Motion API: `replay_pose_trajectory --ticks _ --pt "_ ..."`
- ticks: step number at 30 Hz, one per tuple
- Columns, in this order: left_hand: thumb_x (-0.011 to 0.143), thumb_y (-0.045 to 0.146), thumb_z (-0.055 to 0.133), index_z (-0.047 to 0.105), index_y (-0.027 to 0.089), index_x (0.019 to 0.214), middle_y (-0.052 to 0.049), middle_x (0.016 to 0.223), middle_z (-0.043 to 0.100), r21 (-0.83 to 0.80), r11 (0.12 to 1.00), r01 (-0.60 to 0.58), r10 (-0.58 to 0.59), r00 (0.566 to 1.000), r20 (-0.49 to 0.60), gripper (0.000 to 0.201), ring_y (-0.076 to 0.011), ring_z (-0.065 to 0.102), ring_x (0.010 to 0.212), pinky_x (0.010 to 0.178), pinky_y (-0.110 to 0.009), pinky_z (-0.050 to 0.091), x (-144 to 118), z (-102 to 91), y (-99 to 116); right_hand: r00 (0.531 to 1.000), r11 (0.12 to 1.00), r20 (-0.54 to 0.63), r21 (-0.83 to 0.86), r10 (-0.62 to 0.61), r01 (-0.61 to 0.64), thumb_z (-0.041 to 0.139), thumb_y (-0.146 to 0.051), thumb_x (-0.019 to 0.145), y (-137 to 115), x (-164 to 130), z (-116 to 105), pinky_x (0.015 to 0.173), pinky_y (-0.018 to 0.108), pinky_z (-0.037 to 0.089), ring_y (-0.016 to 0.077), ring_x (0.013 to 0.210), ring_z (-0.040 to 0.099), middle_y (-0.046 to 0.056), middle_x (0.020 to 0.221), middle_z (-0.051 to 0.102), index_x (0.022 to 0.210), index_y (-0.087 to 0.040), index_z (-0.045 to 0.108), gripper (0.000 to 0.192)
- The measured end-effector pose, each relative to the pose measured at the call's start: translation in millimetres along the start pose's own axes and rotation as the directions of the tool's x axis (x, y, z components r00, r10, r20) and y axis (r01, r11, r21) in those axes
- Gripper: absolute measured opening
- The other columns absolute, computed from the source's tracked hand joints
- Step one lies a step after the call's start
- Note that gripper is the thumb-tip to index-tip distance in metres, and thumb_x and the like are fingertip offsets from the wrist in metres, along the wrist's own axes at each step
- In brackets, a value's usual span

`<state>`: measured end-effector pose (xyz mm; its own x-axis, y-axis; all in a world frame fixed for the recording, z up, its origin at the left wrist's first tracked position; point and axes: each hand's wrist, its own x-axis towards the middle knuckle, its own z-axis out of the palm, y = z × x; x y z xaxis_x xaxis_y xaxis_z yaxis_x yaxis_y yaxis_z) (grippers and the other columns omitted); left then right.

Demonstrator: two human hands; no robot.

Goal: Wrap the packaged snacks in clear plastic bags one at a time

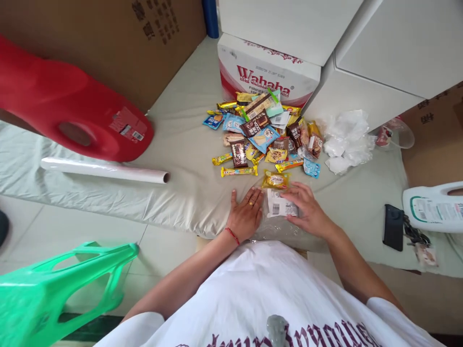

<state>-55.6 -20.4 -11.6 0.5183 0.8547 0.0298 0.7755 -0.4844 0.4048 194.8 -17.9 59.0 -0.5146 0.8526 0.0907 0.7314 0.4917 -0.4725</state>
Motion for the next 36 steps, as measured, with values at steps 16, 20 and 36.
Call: replay_pose_trajectory --ticks 16,20,36 --pt "0.106 0.047 0.033 0.041 0.023 0.158 -0.013 0.163 0.041 0.093 0.995 0.044 -0.046 0.999 0.024 0.058 -0.0309 0.035 0.154 0.125 -0.07 -0.001 4 3.7 3 0.925 0.882 -0.186 -0.287 0.332 -0.374 0.054 -0.043 0.098 159 13 -3 0.109 0.056 0.042 0.039 0.13 0.05 0.022 0.147 0.055 0.146 -0.012 0.057 0.057" --pt "0.107 0.042 0.03 0.041 0.025 0.158 -0.013 0.163 0.042 0.083 0.994 0.072 -0.073 0.997 0.009 0.055 -0.0307 0.037 0.153 0.124 -0.071 0.002 4 4.5 1 0.904 0.887 -0.31 -0.262 0.295 -0.379 0.045 -0.04 0.104 157 -7 7 0.103 0.051 0.046 0.0338 0.12 0.057 0.019 0.133 0.066 0.134 -0.015 0.066 0.045" --pt "0.106 0.038 0.029 0.043 0.025 0.156 -0.012 0.165 0.038 0.085 0.987 0.137 -0.133 0.99 -0.045 0.053 -0.0296 0.039 0.152 0.124 -0.067 0.015 5 4.9 -2 0.968 0.944 -0.247 -0.328 -0.053 -0.032 0.056 -0.029 0.103 -11 -45 62 0.109 0.047 0.039 0.0264 0.122 0.056 0.007 0.149 0.06 0.147 -0.024 0.057 0.044"
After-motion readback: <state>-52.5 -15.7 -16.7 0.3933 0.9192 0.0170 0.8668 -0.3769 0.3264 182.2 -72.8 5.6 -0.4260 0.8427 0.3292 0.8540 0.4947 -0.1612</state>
